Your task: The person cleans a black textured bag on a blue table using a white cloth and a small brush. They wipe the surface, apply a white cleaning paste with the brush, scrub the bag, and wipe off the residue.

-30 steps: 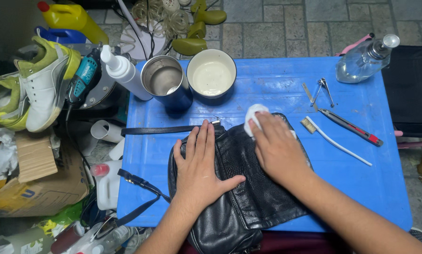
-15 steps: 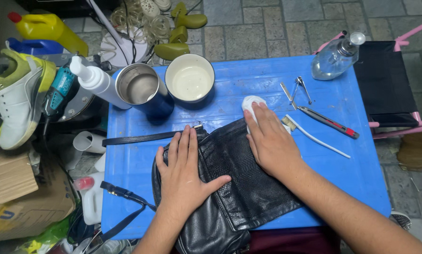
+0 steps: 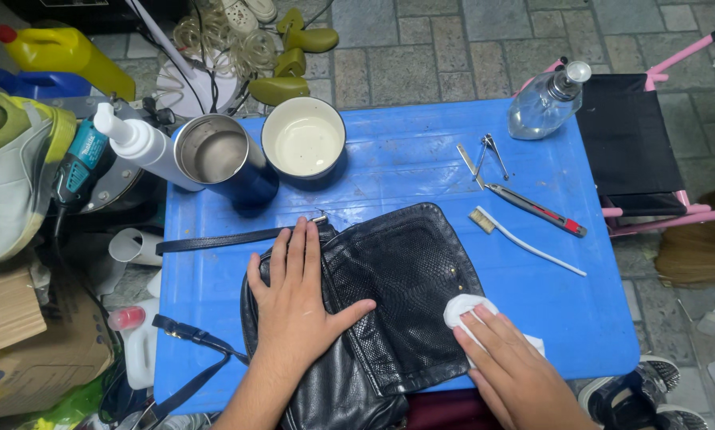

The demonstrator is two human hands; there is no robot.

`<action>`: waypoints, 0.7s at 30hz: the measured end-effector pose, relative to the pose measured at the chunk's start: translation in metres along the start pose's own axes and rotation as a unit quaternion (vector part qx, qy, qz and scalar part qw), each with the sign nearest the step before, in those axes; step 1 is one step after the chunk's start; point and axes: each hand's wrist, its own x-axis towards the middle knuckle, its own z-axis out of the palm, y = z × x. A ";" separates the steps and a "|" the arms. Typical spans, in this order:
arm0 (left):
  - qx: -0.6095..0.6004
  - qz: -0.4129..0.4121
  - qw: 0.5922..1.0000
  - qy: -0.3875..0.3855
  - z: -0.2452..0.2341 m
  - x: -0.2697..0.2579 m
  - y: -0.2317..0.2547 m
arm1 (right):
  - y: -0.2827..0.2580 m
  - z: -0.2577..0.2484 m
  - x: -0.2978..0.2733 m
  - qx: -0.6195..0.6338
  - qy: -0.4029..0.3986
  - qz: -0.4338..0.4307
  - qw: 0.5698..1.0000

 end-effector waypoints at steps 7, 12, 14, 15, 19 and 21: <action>0.089 0.264 0.960 0.004 -0.007 0.000 0.009 | 0.010 -0.003 0.076 0.004 0.044 0.019 0.999; -0.105 0.246 0.961 -0.073 -0.012 -0.001 0.015 | 0.014 -0.002 0.130 0.018 0.067 0.015 0.997; -0.073 0.229 0.968 -0.066 -0.010 -0.003 0.017 | 0.010 0.006 0.121 0.023 0.091 0.003 0.996; -0.059 0.223 0.971 -0.065 -0.009 -0.003 0.018 | 0.005 0.011 0.108 0.023 0.081 -0.010 0.996; -0.012 0.215 0.974 -0.065 0.002 0.009 0.019 | -0.003 0.021 0.047 0.059 0.030 -0.081 0.994; 0.024 0.229 0.971 -0.062 0.011 0.021 0.018 | -0.009 0.017 0.021 0.103 -0.007 -0.101 0.990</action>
